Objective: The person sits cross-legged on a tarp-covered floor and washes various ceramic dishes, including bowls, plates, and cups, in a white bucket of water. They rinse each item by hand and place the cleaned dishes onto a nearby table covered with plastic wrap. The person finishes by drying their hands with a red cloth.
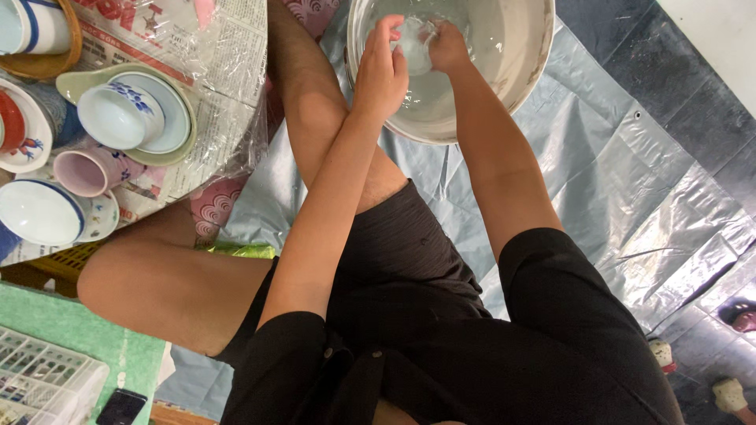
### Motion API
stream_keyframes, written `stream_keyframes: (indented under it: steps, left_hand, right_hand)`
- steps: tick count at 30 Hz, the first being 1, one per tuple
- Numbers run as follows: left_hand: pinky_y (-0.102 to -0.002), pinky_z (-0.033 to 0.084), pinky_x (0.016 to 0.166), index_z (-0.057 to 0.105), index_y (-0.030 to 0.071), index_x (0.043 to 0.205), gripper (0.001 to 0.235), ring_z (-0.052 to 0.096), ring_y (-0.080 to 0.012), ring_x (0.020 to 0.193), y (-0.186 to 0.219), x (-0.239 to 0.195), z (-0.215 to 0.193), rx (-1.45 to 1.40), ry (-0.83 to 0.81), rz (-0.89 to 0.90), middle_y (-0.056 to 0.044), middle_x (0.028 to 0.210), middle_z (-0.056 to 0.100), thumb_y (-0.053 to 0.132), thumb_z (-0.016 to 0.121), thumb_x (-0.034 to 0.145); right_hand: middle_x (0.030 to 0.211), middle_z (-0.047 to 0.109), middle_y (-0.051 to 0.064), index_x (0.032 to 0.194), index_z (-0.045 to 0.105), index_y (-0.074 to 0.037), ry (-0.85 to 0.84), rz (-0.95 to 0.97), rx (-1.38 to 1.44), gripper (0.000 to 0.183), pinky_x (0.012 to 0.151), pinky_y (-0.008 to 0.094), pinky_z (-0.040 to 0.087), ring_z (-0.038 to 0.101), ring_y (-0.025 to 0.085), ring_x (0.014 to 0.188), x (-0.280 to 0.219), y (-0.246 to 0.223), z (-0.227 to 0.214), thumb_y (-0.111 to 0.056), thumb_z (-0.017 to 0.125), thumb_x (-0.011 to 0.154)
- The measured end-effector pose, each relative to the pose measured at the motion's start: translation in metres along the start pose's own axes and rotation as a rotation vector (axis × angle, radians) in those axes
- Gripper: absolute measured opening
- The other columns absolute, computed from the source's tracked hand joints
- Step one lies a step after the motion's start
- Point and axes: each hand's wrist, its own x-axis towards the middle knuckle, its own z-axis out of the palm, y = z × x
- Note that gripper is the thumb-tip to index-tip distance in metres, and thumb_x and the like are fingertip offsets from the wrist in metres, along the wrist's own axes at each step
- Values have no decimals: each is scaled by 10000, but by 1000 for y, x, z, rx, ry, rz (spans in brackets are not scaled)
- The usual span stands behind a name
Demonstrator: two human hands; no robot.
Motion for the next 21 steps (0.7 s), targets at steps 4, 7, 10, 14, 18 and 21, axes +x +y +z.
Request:
stream_keyframes:
  steps: [4, 7, 10, 14, 18, 21]
  left_hand:
    - [-424, 521, 1045, 475, 69, 1380, 461, 595, -364, 1254, -9, 4, 5, -54, 45, -15, -189, 1330, 600, -19, 581, 941]
    - [-490, 439, 1054, 372, -14, 1409, 606, 508, -447, 1259, -16, 9, 11, 52, 112, 83, -284, 1344, 530, 38, 687, 894]
    - [-503, 469, 977, 268, -72, 1435, 732, 534, -468, 1186, -14, 12, 14, -9, 105, 32, -347, 1289, 520, 95, 727, 891]
    - [-436, 558, 664, 350, 30, 1440, 545, 718, -356, 763, 8, 14, 10, -95, -120, -309, -244, 1037, 733, 242, 647, 1035]
    - [-339, 544, 411, 395, 80, 1472, 442, 719, -222, 469, 16, 19, 6, -288, -189, -462, -202, 877, 757, 290, 518, 1103]
    - [-345, 548, 394, 342, 103, 1420, 436, 730, -212, 474, 4, 21, 7, -490, -223, -430, -136, 931, 744, 229, 494, 1031]
  right_hand:
    - [986, 728, 51, 1208, 652, -98, -69, 88, 161, 298, 568, 339, 612, 724, 156, 765, -6, -27, -12, -308, 628, 998]
    - [1001, 746, 36, 1213, 669, -60, -74, -42, 250, 305, 583, 305, 662, 752, 114, 783, -22, -50, -25, -287, 643, 1012]
    - [939, 758, 33, 1186, 705, -38, 17, -105, 301, 307, 564, 282, 658, 751, 100, 743, -48, -73, -34, -287, 663, 1012]
    - [835, 732, 61, 1110, 734, -2, 191, -214, 261, 286, 474, 276, 566, 692, 106, 642, -82, -87, -26, -275, 705, 1031]
    - [954, 700, 58, 1261, 692, -12, 95, -279, 450, 302, 665, 284, 544, 656, 98, 802, -93, -80, -25, -240, 570, 1105]
    - [1220, 709, 61, 1410, 565, -3, -92, -465, 610, 341, 971, 287, 559, 666, 99, 1093, -93, -74, -32, -147, 595, 1102]
